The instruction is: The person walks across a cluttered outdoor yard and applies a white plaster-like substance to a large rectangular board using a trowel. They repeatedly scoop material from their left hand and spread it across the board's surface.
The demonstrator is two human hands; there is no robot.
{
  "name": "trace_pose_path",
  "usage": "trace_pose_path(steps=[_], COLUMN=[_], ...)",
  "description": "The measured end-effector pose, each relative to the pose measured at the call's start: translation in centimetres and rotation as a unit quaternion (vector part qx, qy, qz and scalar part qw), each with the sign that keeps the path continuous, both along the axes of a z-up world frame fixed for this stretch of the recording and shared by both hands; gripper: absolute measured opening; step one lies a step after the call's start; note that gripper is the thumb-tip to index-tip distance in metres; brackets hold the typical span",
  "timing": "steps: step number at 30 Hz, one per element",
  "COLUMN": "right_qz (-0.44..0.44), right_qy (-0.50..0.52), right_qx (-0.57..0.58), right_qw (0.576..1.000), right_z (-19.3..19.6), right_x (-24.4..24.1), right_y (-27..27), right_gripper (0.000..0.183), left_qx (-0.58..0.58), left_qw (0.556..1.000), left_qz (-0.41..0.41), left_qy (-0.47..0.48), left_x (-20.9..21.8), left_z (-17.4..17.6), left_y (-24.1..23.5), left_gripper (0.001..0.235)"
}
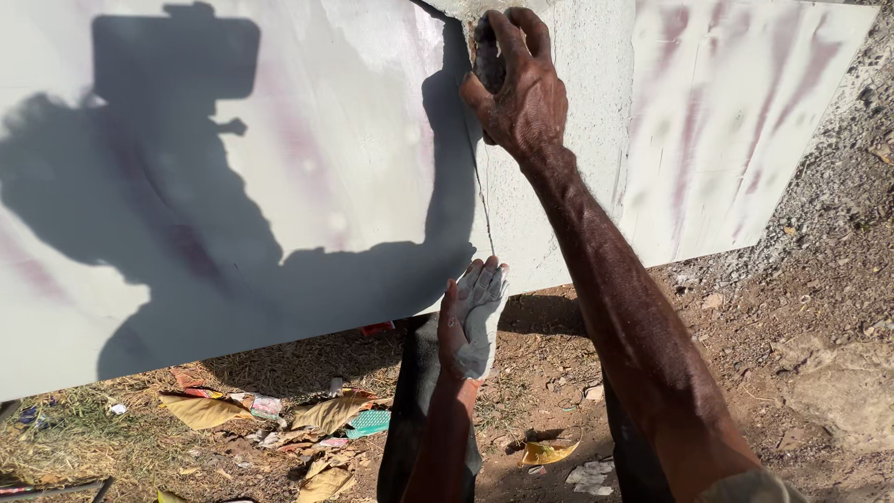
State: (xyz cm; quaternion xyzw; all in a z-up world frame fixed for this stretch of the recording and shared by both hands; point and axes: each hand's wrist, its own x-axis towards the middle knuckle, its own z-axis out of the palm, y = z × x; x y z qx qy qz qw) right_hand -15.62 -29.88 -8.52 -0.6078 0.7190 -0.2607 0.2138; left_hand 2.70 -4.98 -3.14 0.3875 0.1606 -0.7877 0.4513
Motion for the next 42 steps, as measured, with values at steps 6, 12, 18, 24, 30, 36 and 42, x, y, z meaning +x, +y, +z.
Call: trace_pose_path(steps=[6,12,18,24,30,36,42], right_qz=[0.002,0.039,0.073,0.046,0.081,-0.129,-0.022], right_qy=[-0.003,0.032,0.033,-0.006,-0.045,-0.524,-0.855], right_qx=[0.0,-0.007,0.143,0.363,0.373,0.452,0.226], right_qw=[1.0,0.999,0.986,0.931,0.923,0.71,0.466], right_z=[-0.4,1.0,4.9,3.6,5.6,12.1,19.4], right_x=[0.1,-0.6,-1.3,-0.1,1.4,-9.8,-19.7], right_y=[0.5,-0.4,5.9,25.0,41.0,44.4,43.2], right_gripper=[0.078,0.077,0.07,0.072,0.076,0.075,0.066], left_qx=[-0.02,-0.033,-0.032,-0.004,0.025,-0.127,-0.073], left_qw=[1.0,0.999,0.998,0.993,0.992,0.936,0.926], left_qz=[-0.012,-0.033,-0.052,-0.027,-0.014,-0.264,-0.089], left_qy=[-0.004,-0.002,-0.01,-0.111,-0.125,-0.193,0.36], left_x=[-0.1,0.7,2.2,5.6,7.5,0.6,-11.2], left_z=[0.6,0.2,1.8,3.6,3.9,-0.9,4.6], left_y=[0.1,0.8,2.4,7.5,11.2,8.0,7.7], left_gripper=[0.082,0.082,0.086,0.092,0.083,0.069,0.071])
